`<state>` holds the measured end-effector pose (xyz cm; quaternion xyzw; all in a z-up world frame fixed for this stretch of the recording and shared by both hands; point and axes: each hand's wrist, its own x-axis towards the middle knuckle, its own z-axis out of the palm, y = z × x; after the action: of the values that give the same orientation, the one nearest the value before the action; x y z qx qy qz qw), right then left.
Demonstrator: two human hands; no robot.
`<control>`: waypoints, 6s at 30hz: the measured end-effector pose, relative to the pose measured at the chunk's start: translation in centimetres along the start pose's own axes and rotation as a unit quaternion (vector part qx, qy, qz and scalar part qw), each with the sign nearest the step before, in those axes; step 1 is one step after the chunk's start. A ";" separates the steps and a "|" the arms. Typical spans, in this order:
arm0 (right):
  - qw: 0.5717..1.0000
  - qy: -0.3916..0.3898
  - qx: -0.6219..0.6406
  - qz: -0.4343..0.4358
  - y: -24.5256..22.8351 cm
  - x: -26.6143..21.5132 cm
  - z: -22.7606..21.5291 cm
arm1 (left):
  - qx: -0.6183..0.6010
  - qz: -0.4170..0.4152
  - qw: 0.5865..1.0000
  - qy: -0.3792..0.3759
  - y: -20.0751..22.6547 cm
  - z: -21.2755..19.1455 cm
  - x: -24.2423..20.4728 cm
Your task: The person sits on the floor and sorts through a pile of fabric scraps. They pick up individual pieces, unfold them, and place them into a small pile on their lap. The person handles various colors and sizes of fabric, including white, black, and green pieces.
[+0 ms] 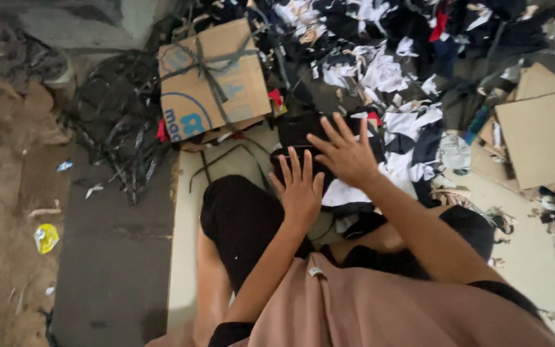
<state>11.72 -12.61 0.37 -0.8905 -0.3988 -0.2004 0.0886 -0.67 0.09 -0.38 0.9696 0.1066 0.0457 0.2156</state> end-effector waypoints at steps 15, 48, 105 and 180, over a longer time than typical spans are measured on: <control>0.979 -0.162 -0.049 0.115 -1.5 -2.7 2.6 | 0.071 0.047 0.996 0.023 -1.9 5.6 4.0; 0.895 0.102 0.265 0.343 4.9 -11.0 -12.2 | -0.491 0.050 0.847 -0.197 13.0 4.6 2.7; 0.979 -0.144 0.025 0.145 -3.6 -5.6 0.9 | 0.061 -0.050 0.995 -0.057 -1.8 6.0 -2.5; 0.915 0.010 0.143 0.377 -2.0 -5.1 -8.1 | -0.337 -0.110 0.931 -0.083 -1.3 -5.3 1.2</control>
<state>4.85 -17.34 5.46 -0.9505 -0.0567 -0.1020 0.2878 -0.49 3.68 3.87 0.8225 0.1725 -0.0260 0.5414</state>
